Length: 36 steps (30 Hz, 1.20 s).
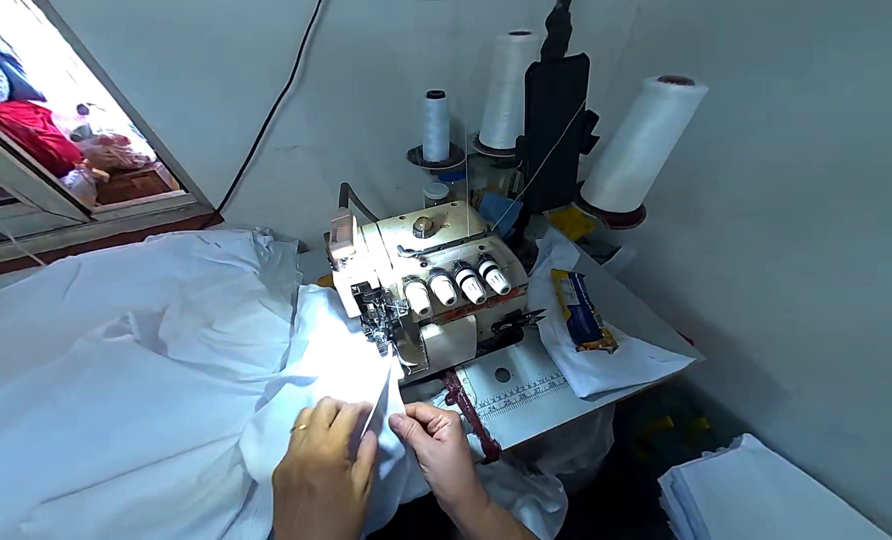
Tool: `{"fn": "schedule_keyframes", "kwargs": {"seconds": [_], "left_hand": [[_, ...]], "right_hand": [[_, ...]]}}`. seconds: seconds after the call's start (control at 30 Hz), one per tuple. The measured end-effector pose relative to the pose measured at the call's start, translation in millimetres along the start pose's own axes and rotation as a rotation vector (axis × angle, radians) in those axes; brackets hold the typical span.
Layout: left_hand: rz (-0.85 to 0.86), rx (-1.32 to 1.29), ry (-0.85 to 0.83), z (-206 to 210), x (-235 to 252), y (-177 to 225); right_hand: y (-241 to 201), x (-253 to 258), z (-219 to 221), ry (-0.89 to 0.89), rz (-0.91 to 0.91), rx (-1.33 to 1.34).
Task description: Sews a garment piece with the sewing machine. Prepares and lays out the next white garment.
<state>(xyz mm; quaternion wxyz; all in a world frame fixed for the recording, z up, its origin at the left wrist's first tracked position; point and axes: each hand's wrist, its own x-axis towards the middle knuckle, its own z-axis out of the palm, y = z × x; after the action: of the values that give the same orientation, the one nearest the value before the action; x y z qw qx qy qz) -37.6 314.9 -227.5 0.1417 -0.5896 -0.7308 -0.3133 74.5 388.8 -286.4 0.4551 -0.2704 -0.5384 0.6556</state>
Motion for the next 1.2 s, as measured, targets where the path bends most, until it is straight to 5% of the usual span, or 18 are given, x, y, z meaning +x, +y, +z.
{"fn": "schedule_keyframes", "kwargs": {"seconds": [0.13,0.27,0.6,0.8,0.97,1.2], "left_hand": [[0.067,-0.173,0.075,-1.5,-11.2,-6.6],[0.256,-0.074,-0.003,-8.8,-5.1,7.3],[0.022,0.000,-0.096,6.4,28.8,18.3],[0.161,-0.065,0.028,-2.1,-2.9,-4.0],[0.305,-0.152,0.046,3.3,2.2,0.7],[0.267,-0.027,0.020,20.5,31.8,-8.3]], "right_hand": [[5.1,-18.1,-4.3,-0.007,-0.016,-0.063],[-3.0,-29.2,-2.5,0.050,-0.031,-0.024],[-14.7,15.8,12.1,0.138,-0.046,-0.110],[-9.0,-8.3,-8.2,0.005,-0.009,-0.170],[-14.2,-12.6,1.1,0.107,-0.032,-0.041],[-9.5,12.7,18.0,0.194,-0.039,-0.041]]}}
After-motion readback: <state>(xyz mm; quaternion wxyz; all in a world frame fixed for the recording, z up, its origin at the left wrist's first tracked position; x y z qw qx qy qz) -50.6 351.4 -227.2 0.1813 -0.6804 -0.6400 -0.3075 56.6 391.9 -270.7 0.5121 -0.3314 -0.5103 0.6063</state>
